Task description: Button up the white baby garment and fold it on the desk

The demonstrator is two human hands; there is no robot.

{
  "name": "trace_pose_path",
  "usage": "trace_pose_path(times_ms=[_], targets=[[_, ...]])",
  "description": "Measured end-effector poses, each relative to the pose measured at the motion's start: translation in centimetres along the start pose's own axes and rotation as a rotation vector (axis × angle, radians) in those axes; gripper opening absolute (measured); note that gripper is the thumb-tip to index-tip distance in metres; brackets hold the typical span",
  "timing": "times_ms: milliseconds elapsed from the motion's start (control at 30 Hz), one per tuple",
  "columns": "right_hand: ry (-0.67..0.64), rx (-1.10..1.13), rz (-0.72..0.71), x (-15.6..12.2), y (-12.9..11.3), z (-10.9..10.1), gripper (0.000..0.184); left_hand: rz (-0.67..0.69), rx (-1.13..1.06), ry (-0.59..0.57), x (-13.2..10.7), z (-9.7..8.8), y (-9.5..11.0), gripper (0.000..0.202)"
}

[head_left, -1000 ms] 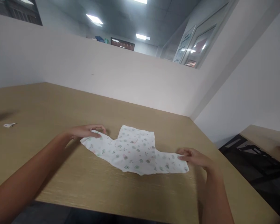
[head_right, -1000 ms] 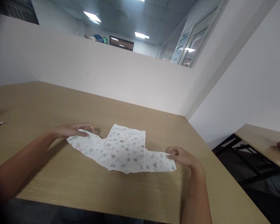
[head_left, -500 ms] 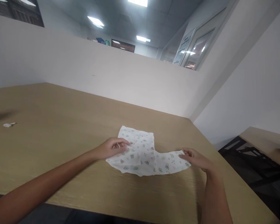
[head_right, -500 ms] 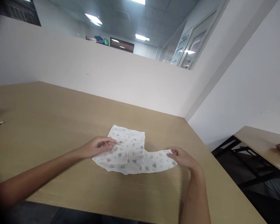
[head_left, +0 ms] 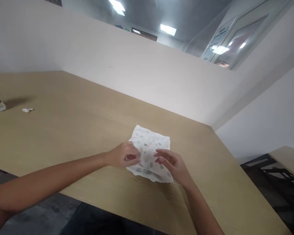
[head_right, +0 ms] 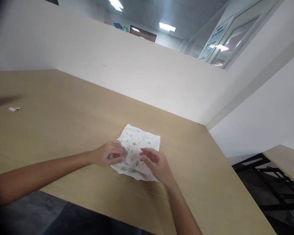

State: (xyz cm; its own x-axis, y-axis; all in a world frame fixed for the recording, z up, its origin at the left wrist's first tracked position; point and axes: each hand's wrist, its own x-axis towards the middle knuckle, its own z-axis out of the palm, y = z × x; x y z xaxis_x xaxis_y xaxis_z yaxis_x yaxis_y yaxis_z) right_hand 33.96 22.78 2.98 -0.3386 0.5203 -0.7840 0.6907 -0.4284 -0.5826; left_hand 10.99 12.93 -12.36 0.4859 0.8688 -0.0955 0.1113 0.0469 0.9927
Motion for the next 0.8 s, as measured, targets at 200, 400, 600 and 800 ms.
trace_pose_path(times_ms=[200,400,600,800], targets=[[0.145,-0.366,-0.087,-0.2,1.6,-2.1,0.038,-0.02,-0.02,0.128,0.1,-1.1,-0.3,0.029],[-0.052,-0.589,-0.219,0.3,2.3,-0.7,0.025,0.051,0.141,-0.057,0.1,-0.3,-0.4,0.044],[0.097,-0.588,-0.244,1.1,3.6,-1.8,0.028,-0.162,0.042,0.058,0.5,-1.4,-0.5,0.045],[0.442,-0.612,-0.091,2.5,7.1,-5.4,0.046,-0.505,0.017,0.291,2.0,-3.6,-4.1,0.056]])
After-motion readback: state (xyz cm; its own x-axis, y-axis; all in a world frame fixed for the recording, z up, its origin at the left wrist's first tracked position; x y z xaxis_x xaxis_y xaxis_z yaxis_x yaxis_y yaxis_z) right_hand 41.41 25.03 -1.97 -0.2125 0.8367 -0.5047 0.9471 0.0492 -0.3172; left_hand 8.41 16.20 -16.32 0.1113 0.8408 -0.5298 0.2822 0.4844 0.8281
